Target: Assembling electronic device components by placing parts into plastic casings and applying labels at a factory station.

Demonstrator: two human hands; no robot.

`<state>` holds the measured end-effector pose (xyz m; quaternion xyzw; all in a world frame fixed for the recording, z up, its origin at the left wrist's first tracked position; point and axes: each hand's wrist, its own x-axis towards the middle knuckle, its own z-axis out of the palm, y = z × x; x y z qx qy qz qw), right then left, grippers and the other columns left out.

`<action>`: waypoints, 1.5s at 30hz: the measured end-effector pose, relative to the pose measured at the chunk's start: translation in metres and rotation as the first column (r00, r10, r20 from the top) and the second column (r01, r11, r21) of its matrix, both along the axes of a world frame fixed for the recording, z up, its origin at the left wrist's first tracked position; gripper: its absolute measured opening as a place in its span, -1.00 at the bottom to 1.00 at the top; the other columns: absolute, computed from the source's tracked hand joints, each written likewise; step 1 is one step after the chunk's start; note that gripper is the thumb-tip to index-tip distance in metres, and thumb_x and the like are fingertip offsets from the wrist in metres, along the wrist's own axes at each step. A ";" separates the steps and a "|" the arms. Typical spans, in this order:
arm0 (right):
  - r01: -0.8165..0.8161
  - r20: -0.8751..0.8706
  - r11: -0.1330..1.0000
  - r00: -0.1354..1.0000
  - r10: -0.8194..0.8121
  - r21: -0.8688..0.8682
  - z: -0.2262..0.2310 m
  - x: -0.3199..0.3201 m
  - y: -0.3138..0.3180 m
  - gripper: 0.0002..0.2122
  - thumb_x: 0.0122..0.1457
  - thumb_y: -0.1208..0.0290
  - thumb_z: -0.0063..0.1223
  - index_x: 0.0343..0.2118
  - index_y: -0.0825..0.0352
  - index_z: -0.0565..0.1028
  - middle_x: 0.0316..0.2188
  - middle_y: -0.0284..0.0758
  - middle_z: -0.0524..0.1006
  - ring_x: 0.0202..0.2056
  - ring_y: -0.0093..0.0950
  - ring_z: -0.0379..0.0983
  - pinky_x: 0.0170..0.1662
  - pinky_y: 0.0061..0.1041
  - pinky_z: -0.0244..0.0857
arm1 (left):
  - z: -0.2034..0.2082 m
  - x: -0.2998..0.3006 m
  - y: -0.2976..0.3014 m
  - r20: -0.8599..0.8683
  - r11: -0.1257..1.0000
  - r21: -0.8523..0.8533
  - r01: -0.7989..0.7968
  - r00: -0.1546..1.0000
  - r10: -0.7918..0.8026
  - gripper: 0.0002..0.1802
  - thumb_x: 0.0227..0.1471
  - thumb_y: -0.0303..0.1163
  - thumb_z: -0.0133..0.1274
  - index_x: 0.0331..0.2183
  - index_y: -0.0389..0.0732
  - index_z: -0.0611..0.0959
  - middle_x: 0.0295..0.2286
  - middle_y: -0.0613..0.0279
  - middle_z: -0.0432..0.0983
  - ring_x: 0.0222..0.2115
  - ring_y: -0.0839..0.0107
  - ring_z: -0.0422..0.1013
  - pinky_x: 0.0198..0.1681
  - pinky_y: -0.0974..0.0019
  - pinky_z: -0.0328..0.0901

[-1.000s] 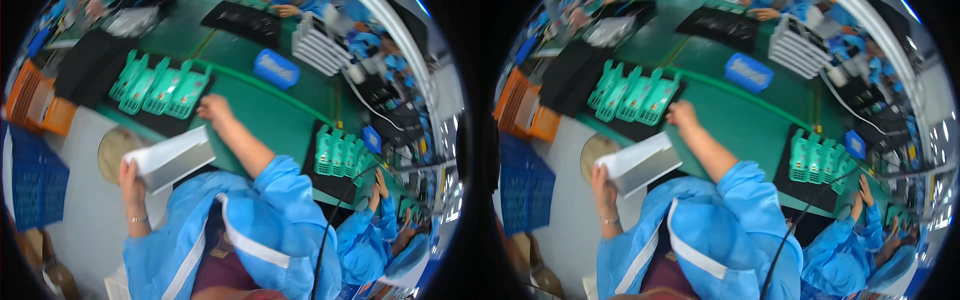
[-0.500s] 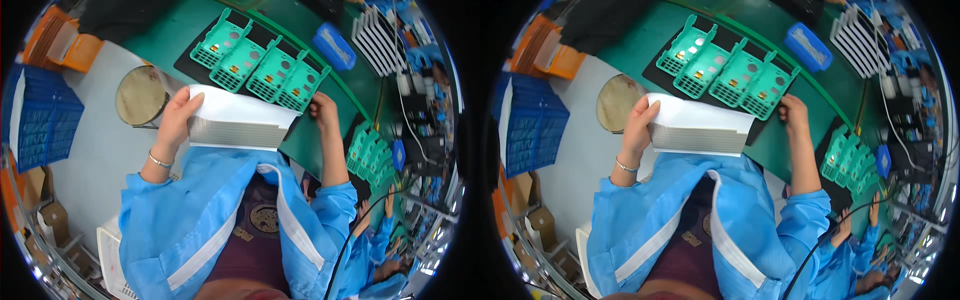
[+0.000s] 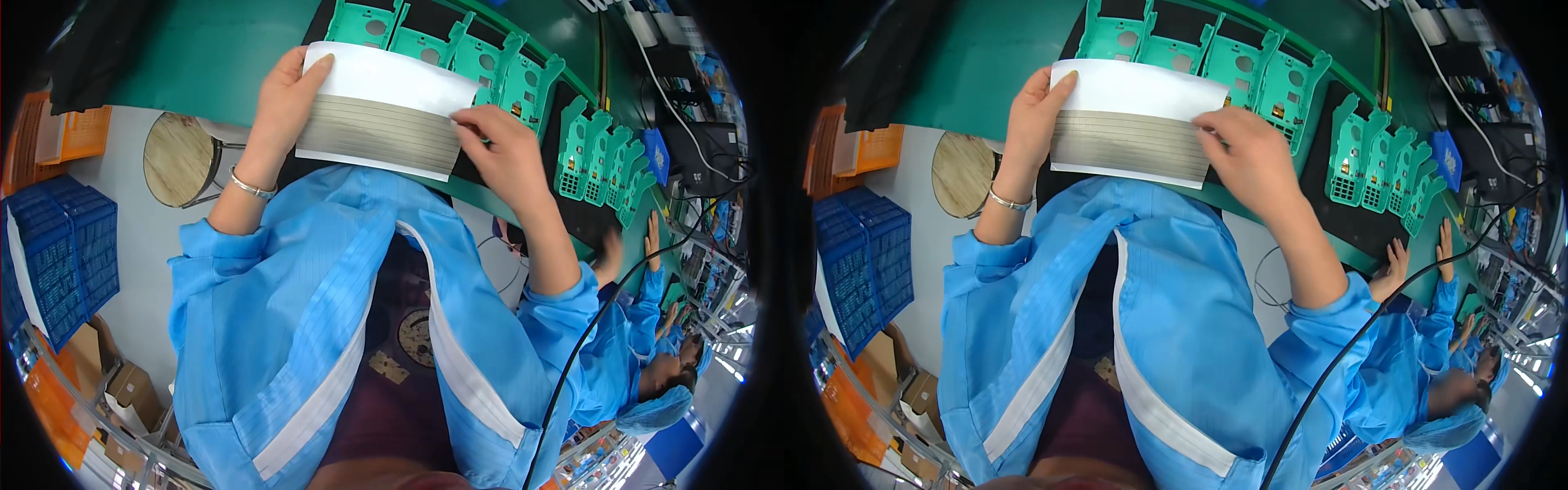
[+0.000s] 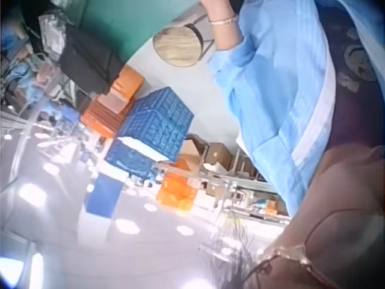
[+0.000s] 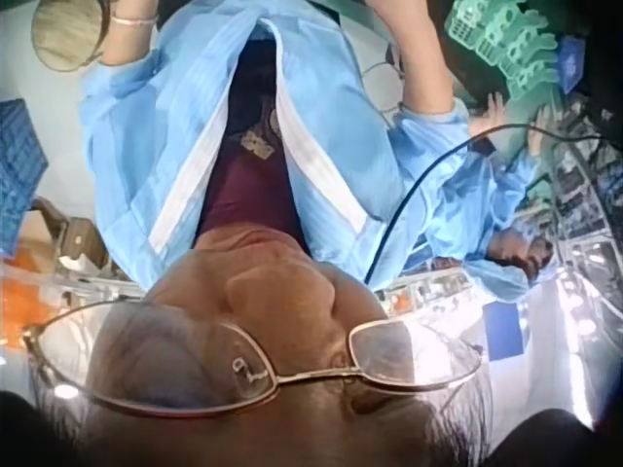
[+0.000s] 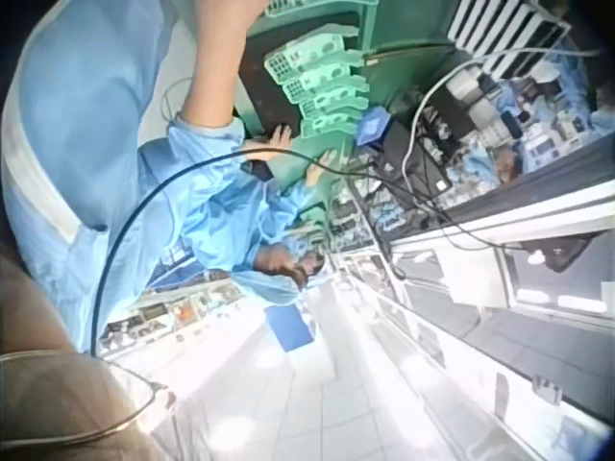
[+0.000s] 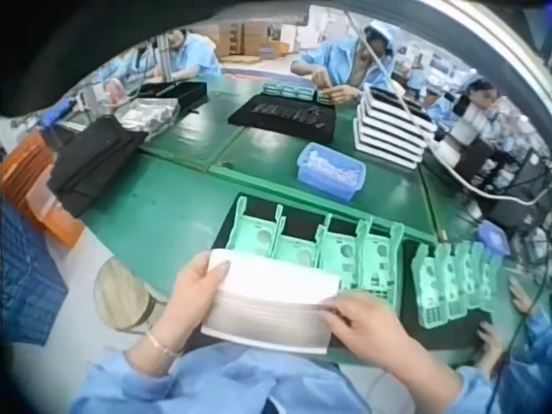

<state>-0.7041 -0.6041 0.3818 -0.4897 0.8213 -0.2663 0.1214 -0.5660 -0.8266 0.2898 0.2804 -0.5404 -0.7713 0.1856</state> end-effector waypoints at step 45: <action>0.118 -0.321 0.928 0.947 0.002 0.353 -0.008 -0.149 0.074 -0.87 -0.02 0.39 0.09 -0.43 0.32 0.54 -0.54 -0.30 0.52 -0.51 -0.37 0.44 -0.42 -0.43 0.31 | 0.014 -0.007 0.112 0.154 0.132 -0.973 0.190 0.957 -0.246 -0.67 -0.07 -0.39 0.11 -0.18 -0.11 0.55 -0.08 0.23 0.43 -0.01 0.29 0.33 0.10 0.10 0.10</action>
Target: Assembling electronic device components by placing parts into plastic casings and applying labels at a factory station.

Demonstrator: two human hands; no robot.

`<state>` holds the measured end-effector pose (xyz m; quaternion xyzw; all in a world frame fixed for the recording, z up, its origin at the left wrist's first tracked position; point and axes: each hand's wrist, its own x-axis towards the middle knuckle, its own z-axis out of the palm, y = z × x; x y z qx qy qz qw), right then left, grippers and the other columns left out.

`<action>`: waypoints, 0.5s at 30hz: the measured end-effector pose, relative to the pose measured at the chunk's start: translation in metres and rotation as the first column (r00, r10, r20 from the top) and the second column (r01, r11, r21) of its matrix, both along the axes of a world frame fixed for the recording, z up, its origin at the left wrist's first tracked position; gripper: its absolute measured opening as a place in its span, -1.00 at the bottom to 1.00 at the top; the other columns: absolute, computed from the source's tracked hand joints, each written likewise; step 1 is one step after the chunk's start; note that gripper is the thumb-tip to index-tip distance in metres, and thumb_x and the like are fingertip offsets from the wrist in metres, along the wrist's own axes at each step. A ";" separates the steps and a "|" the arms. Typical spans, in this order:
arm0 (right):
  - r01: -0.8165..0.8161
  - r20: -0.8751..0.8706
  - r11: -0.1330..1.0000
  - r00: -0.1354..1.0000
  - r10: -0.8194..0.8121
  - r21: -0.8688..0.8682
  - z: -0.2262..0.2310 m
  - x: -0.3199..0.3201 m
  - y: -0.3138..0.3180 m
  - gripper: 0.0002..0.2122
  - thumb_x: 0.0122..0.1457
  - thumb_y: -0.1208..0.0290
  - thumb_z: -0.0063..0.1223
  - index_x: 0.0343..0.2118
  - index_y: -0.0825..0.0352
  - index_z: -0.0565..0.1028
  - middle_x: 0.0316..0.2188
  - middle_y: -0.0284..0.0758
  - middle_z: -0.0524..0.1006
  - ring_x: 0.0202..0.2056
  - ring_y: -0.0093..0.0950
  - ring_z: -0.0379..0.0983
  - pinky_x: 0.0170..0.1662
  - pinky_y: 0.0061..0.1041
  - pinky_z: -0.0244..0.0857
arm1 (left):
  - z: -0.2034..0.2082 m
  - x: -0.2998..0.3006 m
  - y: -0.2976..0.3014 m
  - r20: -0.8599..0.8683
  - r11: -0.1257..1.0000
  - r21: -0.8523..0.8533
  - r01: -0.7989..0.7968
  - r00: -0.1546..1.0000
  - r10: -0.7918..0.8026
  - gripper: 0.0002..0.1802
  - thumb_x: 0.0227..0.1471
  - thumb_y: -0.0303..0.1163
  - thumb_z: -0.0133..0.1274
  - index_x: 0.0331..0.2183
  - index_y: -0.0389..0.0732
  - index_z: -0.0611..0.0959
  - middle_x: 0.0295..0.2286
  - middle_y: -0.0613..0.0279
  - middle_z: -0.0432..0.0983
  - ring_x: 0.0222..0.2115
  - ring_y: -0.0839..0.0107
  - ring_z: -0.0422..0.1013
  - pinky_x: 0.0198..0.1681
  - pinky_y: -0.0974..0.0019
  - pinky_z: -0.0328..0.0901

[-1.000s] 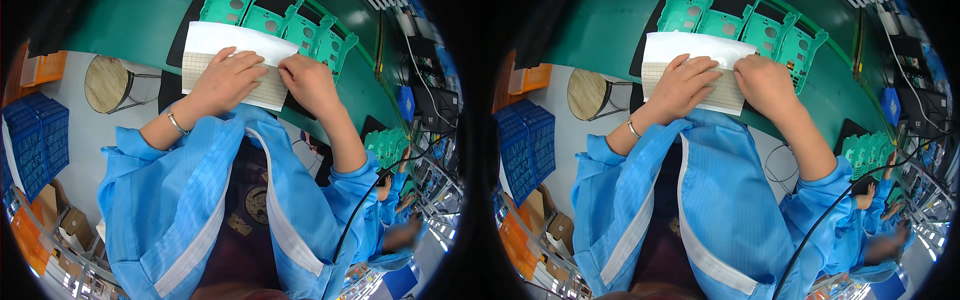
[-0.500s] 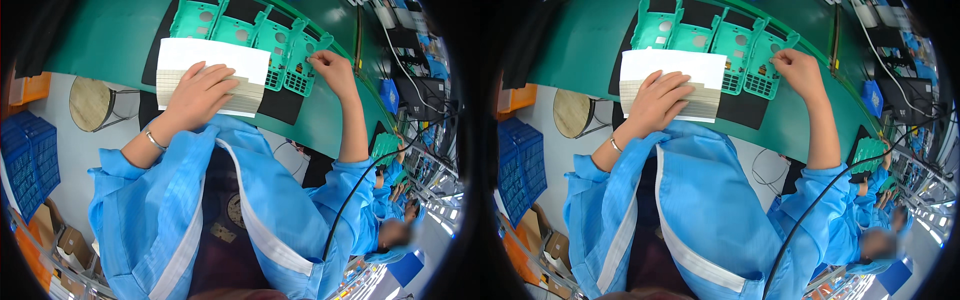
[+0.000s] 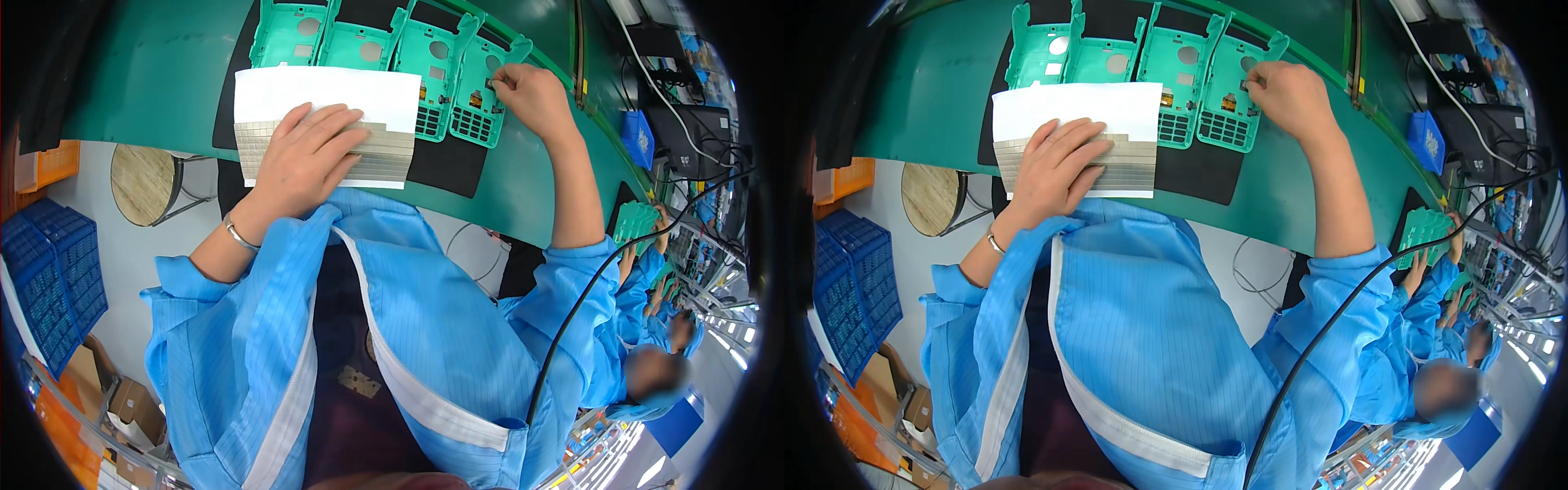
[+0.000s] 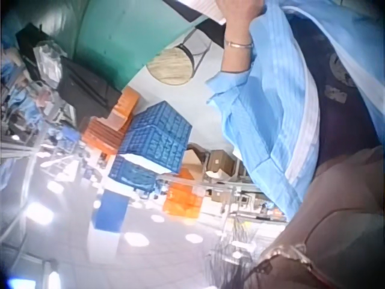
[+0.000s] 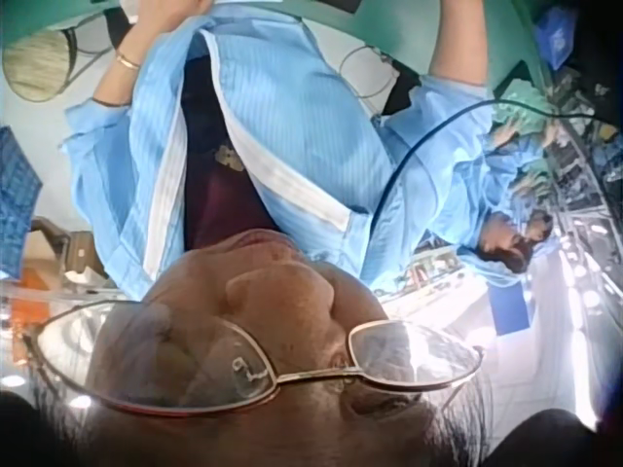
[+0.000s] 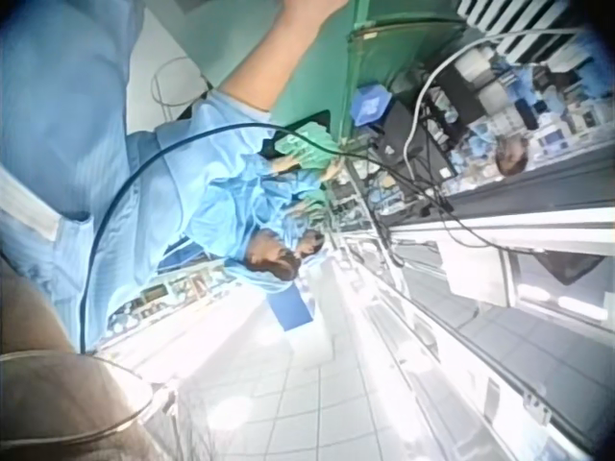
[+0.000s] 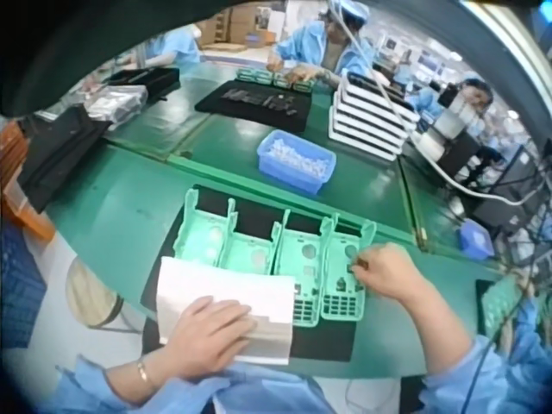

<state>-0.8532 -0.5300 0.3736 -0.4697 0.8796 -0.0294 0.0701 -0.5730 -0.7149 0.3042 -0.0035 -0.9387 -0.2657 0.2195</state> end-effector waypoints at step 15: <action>-0.121 -0.107 0.993 0.987 0.120 0.004 0.004 0.006 -0.001 -0.90 -0.01 0.40 0.04 -0.47 0.28 0.54 -0.51 -0.30 0.54 -0.47 -0.29 0.47 -0.39 -0.34 0.34 | 0.004 0.005 -0.002 -0.019 1.000 -0.025 -0.002 1.000 0.001 -0.68 -0.06 -0.38 0.10 -0.17 -0.12 0.55 -0.08 0.23 0.43 -0.02 0.29 0.33 0.10 0.12 0.11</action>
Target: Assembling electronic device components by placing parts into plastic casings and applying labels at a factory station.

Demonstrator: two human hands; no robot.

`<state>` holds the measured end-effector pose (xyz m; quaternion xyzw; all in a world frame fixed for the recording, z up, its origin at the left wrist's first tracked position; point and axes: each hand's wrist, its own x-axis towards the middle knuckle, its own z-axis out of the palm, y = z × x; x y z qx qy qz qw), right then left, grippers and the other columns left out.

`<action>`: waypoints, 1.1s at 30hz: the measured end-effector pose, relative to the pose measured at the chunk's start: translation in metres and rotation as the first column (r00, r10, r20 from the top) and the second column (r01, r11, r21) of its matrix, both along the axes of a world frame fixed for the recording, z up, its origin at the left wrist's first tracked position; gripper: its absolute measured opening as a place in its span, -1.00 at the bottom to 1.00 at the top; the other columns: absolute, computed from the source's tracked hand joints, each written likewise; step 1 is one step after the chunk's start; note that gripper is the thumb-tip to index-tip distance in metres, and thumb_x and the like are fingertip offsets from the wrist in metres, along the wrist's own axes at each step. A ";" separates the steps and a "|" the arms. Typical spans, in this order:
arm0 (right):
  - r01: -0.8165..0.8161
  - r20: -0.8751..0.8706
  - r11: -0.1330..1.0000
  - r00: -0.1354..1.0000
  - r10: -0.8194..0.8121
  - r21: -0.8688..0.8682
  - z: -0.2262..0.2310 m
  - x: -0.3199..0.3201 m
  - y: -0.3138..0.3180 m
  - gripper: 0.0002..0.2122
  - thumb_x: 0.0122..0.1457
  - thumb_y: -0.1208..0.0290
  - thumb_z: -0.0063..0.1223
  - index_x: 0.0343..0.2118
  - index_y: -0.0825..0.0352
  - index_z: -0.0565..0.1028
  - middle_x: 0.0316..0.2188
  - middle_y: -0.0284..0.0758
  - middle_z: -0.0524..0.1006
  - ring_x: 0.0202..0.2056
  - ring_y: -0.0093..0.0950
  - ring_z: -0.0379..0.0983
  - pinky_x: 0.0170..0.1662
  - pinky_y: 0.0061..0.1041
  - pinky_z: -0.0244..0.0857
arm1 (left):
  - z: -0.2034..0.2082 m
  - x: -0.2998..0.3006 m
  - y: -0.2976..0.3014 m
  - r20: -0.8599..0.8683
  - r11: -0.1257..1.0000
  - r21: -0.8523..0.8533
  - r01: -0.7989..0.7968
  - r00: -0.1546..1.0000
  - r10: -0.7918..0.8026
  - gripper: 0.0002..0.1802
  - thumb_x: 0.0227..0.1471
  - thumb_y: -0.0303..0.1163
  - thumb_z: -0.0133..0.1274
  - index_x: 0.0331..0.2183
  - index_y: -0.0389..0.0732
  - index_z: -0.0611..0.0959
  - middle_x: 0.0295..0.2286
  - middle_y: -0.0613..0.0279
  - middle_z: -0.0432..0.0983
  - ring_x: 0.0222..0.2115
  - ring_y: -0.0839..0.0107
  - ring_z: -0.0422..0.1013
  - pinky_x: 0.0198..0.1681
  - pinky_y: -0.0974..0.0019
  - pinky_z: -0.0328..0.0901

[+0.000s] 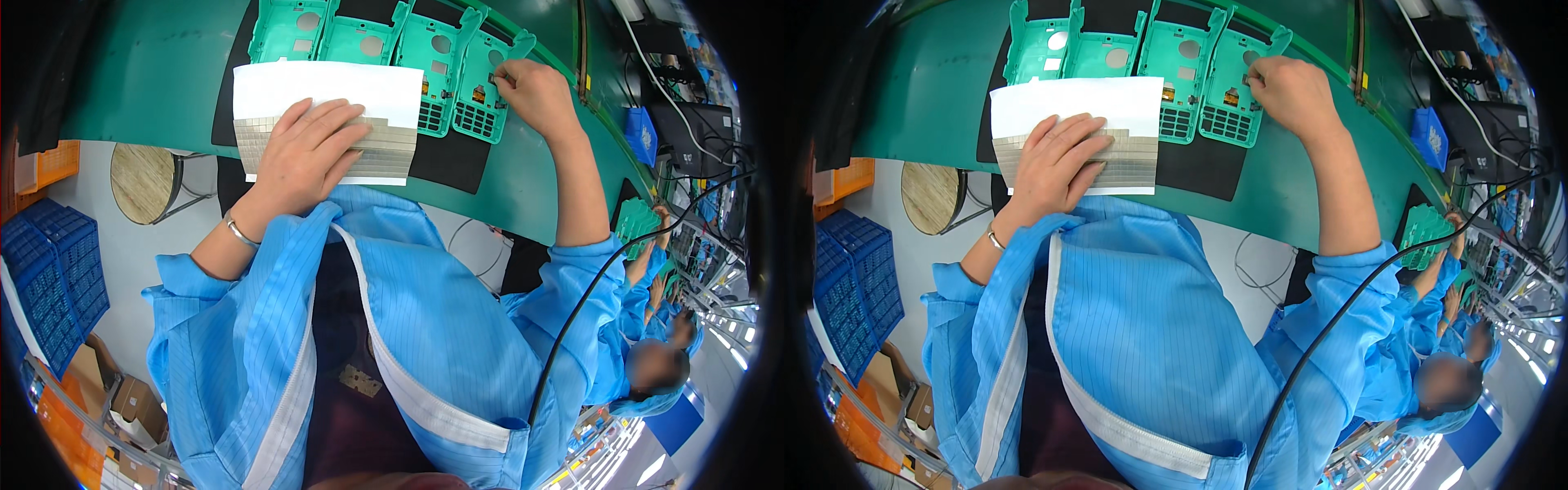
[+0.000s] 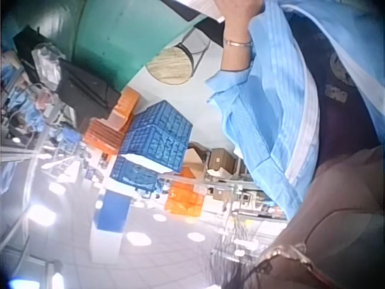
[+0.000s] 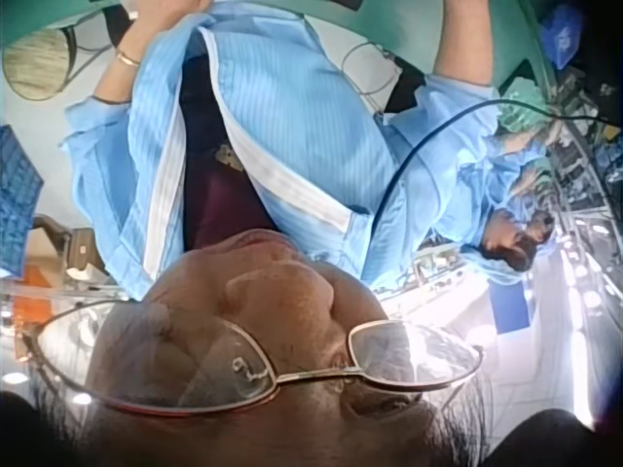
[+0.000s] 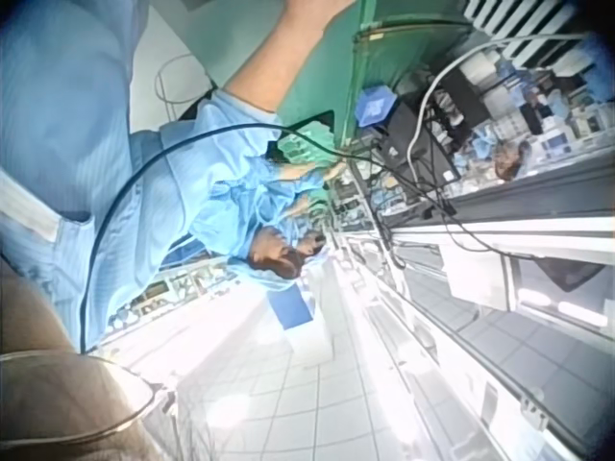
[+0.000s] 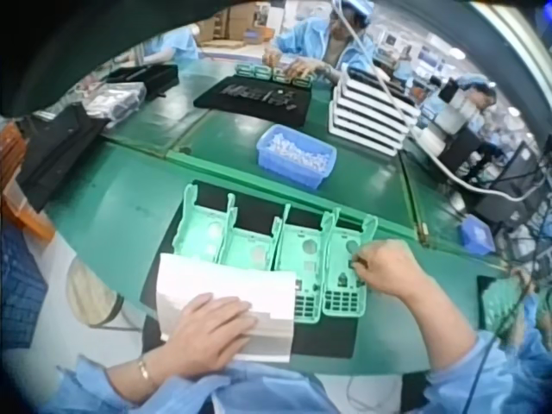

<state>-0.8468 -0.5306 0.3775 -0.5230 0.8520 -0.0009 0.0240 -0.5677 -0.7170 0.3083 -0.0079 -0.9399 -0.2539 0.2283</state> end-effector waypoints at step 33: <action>-0.240 0.284 0.957 0.918 0.277 -0.161 0.011 0.122 -0.058 -0.91 -0.01 0.41 0.02 -0.52 0.29 0.52 -0.59 -0.29 0.49 -0.53 -0.31 0.46 -0.48 -0.38 0.34 | 0.000 0.001 -0.001 -0.020 1.000 0.018 0.008 1.000 -0.008 -0.66 -0.06 -0.33 0.09 -0.15 -0.06 0.57 -0.05 0.27 0.41 0.01 0.31 0.31 0.11 0.14 0.09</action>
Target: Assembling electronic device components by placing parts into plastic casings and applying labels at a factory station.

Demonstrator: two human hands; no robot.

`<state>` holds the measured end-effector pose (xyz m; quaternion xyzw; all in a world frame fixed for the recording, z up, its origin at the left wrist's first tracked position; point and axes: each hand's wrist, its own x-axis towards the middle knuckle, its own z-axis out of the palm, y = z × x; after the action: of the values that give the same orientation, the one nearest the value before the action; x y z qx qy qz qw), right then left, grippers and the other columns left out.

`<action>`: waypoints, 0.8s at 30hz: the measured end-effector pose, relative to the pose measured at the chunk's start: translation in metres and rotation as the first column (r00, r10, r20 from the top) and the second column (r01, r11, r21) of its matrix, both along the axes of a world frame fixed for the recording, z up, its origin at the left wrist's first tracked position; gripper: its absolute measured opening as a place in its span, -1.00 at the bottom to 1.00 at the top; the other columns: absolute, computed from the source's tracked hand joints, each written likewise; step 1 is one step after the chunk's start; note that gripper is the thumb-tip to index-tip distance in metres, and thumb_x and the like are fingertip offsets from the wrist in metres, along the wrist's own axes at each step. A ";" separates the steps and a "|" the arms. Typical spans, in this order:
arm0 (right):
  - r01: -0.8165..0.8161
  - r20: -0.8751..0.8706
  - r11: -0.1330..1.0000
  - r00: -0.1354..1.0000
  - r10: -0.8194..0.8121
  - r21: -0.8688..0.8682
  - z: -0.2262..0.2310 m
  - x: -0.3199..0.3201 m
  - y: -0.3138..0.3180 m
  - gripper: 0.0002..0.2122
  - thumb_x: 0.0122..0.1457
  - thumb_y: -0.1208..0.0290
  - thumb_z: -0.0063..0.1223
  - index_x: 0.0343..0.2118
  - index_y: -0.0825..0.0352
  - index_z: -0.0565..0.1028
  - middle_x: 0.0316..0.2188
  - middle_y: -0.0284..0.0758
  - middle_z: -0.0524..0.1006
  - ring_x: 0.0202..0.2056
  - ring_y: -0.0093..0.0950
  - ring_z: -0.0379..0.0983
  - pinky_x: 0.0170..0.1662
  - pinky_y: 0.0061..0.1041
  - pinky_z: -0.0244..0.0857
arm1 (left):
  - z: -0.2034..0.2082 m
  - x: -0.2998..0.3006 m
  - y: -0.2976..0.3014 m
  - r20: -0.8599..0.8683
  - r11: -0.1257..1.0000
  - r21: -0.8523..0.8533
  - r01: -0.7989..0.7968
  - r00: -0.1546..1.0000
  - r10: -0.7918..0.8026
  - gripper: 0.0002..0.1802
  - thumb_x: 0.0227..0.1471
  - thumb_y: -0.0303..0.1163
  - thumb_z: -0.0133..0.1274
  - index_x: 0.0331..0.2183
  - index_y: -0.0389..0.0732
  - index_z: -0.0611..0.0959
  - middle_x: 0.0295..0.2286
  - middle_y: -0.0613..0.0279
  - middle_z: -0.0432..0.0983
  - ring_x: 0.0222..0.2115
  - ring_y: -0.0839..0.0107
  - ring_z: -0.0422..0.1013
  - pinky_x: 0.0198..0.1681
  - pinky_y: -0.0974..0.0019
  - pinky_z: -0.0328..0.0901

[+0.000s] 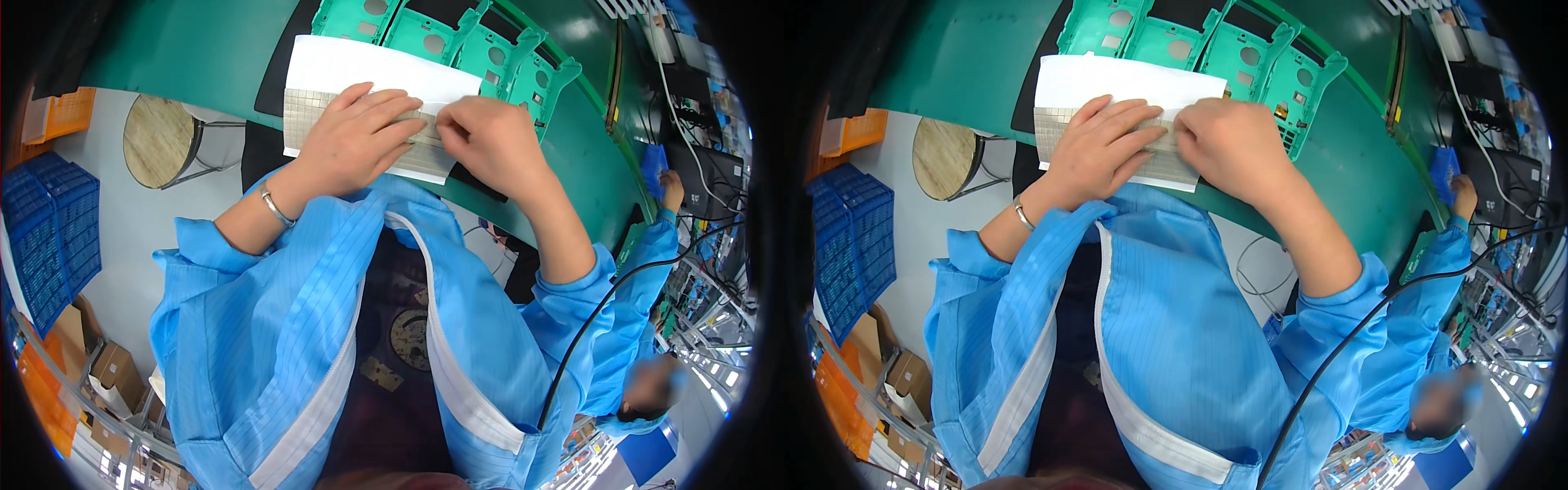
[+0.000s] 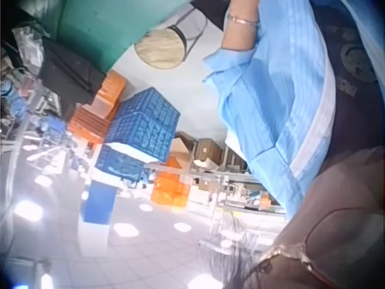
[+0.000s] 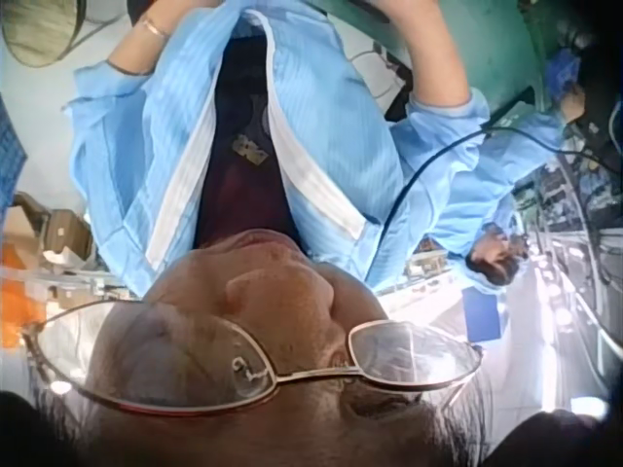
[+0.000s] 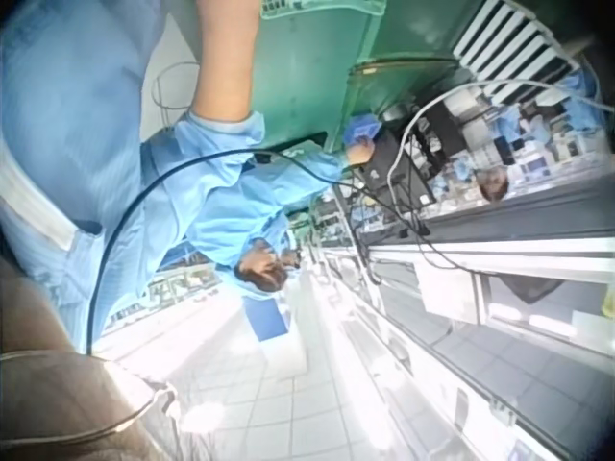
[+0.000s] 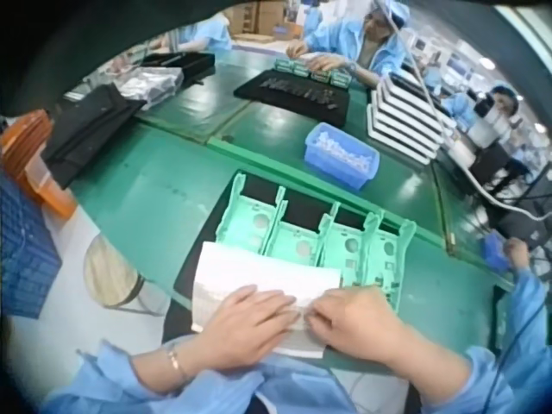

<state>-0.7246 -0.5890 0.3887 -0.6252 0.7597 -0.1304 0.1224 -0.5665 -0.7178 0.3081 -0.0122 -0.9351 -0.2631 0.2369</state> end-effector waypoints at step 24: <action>0.278 -0.199 0.945 0.949 -0.243 0.170 -0.003 -0.080 -0.003 -0.86 0.00 0.33 0.00 -0.46 0.25 0.55 -0.50 -0.26 0.56 -0.43 -0.25 0.48 -0.36 -0.29 0.35 | -0.002 0.004 -0.001 -0.005 0.999 -0.027 -0.017 1.000 0.017 -0.68 -0.03 -0.30 0.10 -0.15 -0.03 0.58 -0.02 0.30 0.41 0.03 0.34 0.29 0.14 0.16 0.08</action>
<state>-0.8045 -0.5925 0.3862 -0.5127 0.8529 -0.0146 0.0975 -0.5628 -0.7189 0.3058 -0.0083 -0.9382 -0.2482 0.2412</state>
